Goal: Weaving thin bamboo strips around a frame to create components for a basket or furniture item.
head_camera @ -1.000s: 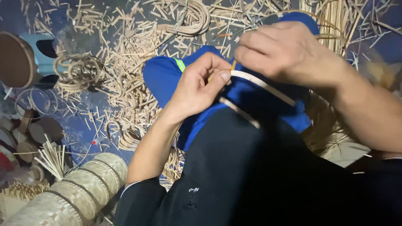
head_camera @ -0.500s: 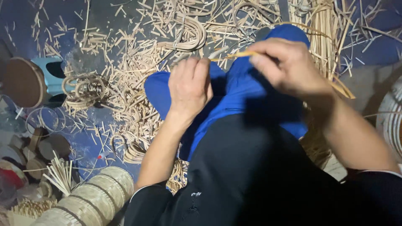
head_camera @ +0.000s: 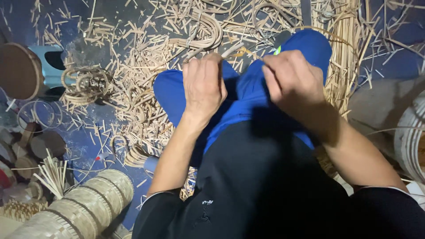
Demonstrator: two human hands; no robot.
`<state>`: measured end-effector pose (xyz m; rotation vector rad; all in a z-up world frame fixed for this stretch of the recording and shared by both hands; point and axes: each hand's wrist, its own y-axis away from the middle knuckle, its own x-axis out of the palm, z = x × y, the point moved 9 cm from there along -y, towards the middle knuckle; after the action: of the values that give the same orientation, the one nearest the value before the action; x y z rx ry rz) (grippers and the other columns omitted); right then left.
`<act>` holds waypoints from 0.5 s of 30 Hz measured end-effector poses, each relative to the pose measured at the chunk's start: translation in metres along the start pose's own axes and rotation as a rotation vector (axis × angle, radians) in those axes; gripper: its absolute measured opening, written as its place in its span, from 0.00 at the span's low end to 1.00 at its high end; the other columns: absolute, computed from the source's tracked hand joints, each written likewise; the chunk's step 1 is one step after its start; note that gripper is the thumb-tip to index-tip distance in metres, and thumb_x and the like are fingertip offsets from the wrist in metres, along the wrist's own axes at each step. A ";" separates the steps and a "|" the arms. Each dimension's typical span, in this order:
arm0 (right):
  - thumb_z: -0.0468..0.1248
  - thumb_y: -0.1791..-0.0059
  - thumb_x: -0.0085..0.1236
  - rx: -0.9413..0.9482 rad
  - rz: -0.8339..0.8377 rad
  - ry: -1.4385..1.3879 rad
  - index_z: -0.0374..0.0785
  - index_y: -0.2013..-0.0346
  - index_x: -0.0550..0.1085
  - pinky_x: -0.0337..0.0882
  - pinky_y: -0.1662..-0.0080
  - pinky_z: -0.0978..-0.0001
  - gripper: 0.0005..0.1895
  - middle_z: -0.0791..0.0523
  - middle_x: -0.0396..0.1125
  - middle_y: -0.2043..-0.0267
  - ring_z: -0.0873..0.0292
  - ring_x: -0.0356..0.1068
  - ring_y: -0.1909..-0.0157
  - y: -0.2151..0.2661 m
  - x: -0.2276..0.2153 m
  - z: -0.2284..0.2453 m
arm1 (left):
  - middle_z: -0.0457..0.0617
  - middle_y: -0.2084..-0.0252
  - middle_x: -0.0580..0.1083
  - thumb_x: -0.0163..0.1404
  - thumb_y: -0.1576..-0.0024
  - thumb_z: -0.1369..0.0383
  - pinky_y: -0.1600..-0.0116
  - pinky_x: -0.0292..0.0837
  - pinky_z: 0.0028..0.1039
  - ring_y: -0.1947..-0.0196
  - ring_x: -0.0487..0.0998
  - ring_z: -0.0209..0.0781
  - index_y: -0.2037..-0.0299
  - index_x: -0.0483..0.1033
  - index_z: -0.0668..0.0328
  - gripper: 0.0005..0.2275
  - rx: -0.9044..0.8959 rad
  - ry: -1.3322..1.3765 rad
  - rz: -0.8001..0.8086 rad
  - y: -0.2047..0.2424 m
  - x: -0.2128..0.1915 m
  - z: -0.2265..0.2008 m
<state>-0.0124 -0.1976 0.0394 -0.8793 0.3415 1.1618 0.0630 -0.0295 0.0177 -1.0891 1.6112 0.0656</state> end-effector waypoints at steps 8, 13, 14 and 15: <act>0.29 0.45 0.64 -0.169 -0.009 0.256 0.30 0.51 0.74 0.73 0.56 0.58 0.10 0.48 0.67 0.54 0.46 0.72 0.56 -0.018 -0.006 0.001 | 0.51 0.48 0.74 0.54 0.50 0.80 0.47 0.63 0.41 0.54 0.70 0.51 0.48 0.72 0.65 0.17 0.129 0.081 0.094 0.001 -0.005 -0.022; 0.34 0.44 0.60 -0.111 0.299 0.138 0.36 0.50 0.77 0.72 0.59 0.56 0.09 0.49 0.69 0.61 0.46 0.72 0.61 -0.014 0.013 -0.016 | 0.52 0.48 0.74 0.55 0.49 0.78 0.47 0.63 0.41 0.55 0.70 0.51 0.49 0.74 0.65 0.16 0.145 0.042 0.107 0.003 0.000 -0.022; 0.36 0.46 0.58 -0.109 0.408 0.078 0.38 0.51 0.78 0.71 0.60 0.55 0.10 0.50 0.70 0.64 0.45 0.72 0.62 -0.011 0.020 -0.014 | 0.52 0.47 0.73 0.55 0.49 0.78 0.47 0.63 0.41 0.55 0.70 0.51 0.50 0.74 0.65 0.16 0.144 0.023 0.110 0.005 0.001 -0.020; 0.36 0.46 0.58 -0.109 0.405 0.079 0.38 0.51 0.78 0.71 0.60 0.55 0.10 0.50 0.70 0.64 0.45 0.72 0.62 -0.011 0.018 -0.016 | 0.52 0.47 0.73 0.55 0.49 0.78 0.47 0.63 0.41 0.55 0.70 0.51 0.50 0.74 0.65 0.16 0.146 0.022 0.110 0.004 0.000 -0.020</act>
<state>0.0074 -0.1993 0.0218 -0.9804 0.5419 1.5331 0.0454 -0.0382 0.0227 -0.8920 1.6676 0.0085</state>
